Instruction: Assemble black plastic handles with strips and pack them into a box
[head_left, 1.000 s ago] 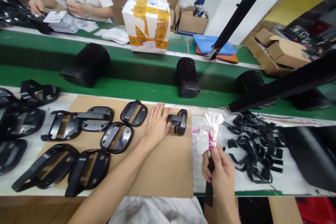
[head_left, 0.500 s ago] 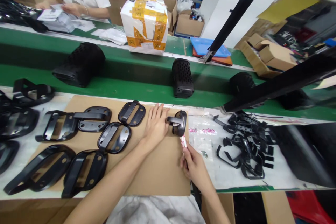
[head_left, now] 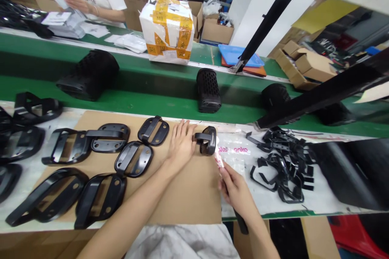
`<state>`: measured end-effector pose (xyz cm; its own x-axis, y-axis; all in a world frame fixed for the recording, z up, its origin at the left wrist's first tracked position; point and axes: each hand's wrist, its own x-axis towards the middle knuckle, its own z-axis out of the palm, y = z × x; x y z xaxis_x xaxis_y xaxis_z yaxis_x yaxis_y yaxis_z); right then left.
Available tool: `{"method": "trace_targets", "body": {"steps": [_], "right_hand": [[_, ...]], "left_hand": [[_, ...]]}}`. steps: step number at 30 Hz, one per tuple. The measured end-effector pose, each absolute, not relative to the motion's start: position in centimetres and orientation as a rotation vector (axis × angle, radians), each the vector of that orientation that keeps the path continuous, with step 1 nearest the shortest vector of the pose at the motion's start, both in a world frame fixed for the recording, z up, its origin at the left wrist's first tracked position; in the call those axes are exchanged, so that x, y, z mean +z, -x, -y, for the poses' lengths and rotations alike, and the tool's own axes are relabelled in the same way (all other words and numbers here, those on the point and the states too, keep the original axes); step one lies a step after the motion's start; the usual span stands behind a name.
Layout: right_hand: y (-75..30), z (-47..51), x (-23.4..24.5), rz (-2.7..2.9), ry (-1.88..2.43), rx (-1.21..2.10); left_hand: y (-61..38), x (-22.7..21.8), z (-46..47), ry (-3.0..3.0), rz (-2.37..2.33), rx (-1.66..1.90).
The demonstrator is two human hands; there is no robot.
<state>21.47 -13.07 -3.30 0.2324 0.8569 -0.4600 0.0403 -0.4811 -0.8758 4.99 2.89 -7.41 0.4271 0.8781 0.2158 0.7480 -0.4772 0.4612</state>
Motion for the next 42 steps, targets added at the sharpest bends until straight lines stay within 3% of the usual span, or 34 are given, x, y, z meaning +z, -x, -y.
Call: {"method": "trace_targets", "body": {"steps": [3, 9, 14, 18, 23, 33, 42], "right_hand": [[-21.0, 13.2, -3.0, 0.738, 1.714, 1.188], [-22.8, 12.5, -3.6, 1.034, 1.756, 1.378], [-25.8, 12.4, -3.4, 1.164, 1.882, 0.949], [-26.3, 12.1, -3.7, 1.380, 1.973, 0.708], [-26.1, 10.1, -3.1, 1.522, 1.919, 0.501], [-21.1, 1.2, 0.0, 1.148, 1.308, 1.161], [-17.7, -1.0, -4.9, 0.806, 1.205, 1.330]], "left_hand": [[-5.0, -7.6, -3.0, -2.392, -1.397, 0.655], [-4.7, -7.5, -3.2, -2.384, -1.380, 0.657], [-4.2, -6.8, -3.5, -2.198, -1.274, 0.792], [-4.4, -7.0, -4.4, -1.613, -1.043, 1.097], [-5.2, -6.8, -5.0, -1.158, -0.958, 1.175], [-5.2, -4.9, -4.3, -1.003, -0.805, 1.026], [-3.8, -4.7, -4.5, -0.792, -0.595, 0.848]]}}
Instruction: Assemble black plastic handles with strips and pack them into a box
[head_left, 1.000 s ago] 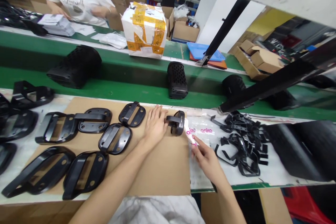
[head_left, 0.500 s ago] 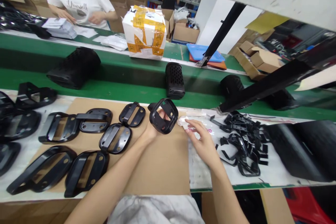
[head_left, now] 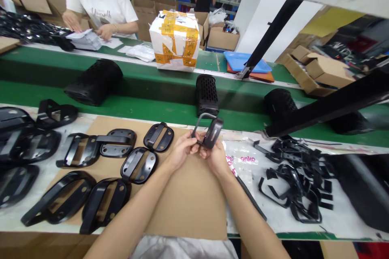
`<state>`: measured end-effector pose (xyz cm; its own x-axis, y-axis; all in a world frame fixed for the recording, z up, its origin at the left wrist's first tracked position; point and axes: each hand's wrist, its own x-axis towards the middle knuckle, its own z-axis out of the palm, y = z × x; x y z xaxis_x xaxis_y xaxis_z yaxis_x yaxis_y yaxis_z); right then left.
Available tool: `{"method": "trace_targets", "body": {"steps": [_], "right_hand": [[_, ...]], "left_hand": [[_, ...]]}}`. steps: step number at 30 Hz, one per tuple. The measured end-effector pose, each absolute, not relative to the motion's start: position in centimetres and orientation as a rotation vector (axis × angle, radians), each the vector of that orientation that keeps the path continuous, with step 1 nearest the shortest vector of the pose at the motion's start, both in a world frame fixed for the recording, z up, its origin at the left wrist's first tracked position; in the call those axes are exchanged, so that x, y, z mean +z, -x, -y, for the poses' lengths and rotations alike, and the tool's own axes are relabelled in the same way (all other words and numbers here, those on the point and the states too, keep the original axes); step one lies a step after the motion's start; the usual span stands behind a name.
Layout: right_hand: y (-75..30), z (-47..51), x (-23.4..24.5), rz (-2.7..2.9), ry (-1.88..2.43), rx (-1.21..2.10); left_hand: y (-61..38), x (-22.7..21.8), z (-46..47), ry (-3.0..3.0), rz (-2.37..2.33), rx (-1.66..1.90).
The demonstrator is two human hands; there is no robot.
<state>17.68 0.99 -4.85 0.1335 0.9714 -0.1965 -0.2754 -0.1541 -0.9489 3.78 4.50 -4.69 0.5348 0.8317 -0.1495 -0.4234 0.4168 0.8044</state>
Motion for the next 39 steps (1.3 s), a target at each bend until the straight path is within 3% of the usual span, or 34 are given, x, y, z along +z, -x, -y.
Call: {"method": "trace_targets", "body": {"steps": [21, 27, 39], "right_hand": [[-17.7, -0.1, -6.2, 0.659, 1.227, 1.334], [-18.1, 0.0, -7.0, 0.786, 1.249, 1.309], [-19.9, 0.7, -5.5, 0.903, 1.036, 1.074]], "left_hand": [[-3.8, -4.4, -4.7, -0.471, -0.512, 0.774], [-3.6, -3.9, -5.0, -0.569, -0.579, 0.932], [-3.5, -4.0, -5.3, -0.675, -0.757, 0.941]]}}
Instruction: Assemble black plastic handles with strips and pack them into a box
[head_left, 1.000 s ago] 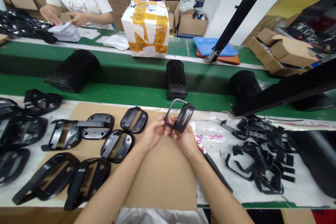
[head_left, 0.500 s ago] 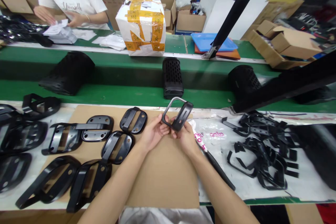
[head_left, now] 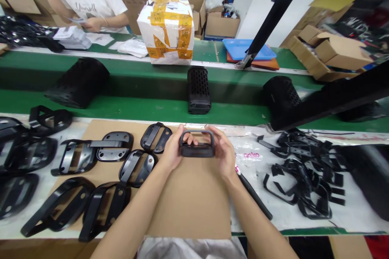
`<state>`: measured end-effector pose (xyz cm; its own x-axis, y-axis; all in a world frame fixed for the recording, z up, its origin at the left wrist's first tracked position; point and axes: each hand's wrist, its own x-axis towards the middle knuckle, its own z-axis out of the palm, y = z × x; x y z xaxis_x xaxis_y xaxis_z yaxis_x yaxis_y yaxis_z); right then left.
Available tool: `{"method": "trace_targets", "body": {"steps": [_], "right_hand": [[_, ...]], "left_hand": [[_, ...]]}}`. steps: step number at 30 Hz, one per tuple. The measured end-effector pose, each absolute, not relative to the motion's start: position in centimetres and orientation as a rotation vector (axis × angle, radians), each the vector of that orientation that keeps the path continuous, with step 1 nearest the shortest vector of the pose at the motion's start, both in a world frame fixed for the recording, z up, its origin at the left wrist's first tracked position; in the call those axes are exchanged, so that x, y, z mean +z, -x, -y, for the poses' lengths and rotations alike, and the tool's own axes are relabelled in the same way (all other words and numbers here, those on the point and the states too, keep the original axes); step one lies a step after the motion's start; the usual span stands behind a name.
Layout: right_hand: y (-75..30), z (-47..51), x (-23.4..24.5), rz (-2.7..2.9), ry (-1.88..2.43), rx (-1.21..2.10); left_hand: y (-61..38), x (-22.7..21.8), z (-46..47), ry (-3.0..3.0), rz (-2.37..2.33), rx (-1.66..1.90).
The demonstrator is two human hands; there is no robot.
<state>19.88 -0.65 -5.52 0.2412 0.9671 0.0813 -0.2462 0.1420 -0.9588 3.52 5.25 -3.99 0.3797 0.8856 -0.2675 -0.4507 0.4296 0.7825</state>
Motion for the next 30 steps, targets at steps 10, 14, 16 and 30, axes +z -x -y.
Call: {"method": "trace_targets", "body": {"steps": [10, 14, 16, 30], "right_hand": [[-20.5, 0.6, -4.3, 1.221, 1.296, 1.090], [-20.4, 0.4, -4.2, 1.079, 1.251, 1.144], [-20.2, 0.4, -4.2, 1.012, 1.229, 1.121], [-20.0, 1.0, -5.3, 1.477, 1.335, 0.710]], "left_hand": [[-3.8, -4.6, -4.9, -0.942, -0.934, 0.819], [-4.1, -4.8, -5.0, -0.860, -0.852, 0.896], [-4.2, -4.9, -5.0, -0.770, -0.804, 0.962], [-4.0, -6.2, -4.2, -1.050, -0.752, 0.948]]}}
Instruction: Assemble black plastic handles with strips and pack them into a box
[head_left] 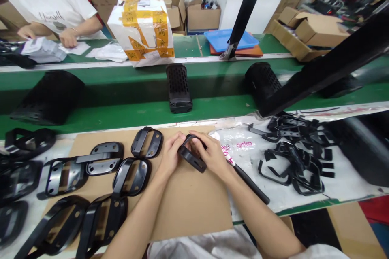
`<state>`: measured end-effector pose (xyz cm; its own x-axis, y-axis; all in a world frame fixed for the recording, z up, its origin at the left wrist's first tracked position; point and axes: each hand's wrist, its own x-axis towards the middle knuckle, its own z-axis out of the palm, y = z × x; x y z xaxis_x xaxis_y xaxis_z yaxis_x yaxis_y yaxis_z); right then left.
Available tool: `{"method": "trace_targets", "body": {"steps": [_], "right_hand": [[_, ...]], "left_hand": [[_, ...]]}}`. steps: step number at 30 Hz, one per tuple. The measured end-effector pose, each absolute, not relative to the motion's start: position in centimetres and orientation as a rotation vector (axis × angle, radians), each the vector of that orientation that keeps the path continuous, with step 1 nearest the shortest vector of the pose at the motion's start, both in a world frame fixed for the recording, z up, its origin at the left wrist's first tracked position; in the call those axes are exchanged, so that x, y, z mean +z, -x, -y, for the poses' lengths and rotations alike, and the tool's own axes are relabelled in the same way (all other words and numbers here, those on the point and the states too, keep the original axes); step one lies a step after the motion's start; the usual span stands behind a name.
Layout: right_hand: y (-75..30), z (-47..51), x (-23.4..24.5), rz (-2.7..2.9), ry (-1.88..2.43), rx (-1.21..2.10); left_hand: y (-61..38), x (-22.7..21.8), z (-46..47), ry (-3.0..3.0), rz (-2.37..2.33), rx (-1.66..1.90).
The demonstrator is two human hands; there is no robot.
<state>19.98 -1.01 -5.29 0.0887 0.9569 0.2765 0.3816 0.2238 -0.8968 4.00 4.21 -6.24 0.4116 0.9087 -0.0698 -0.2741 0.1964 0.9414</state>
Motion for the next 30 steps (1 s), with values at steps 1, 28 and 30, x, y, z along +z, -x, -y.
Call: {"method": "trace_targets", "body": {"steps": [1, 28, 30], "right_hand": [[-20.1, 1.0, -5.3, 1.503, 1.331, 0.693], [-19.4, 0.8, -5.8, 1.312, 1.312, 0.796], [-19.3, 0.8, -5.9, 1.280, 1.295, 0.856]], "left_hand": [[-4.0, -6.1, -4.2, -1.056, -0.733, 0.928], [-4.7, -4.5, -3.8, -0.940, -0.798, 0.945], [-4.9, -4.3, -3.8, -0.871, -0.799, 0.950]]}}
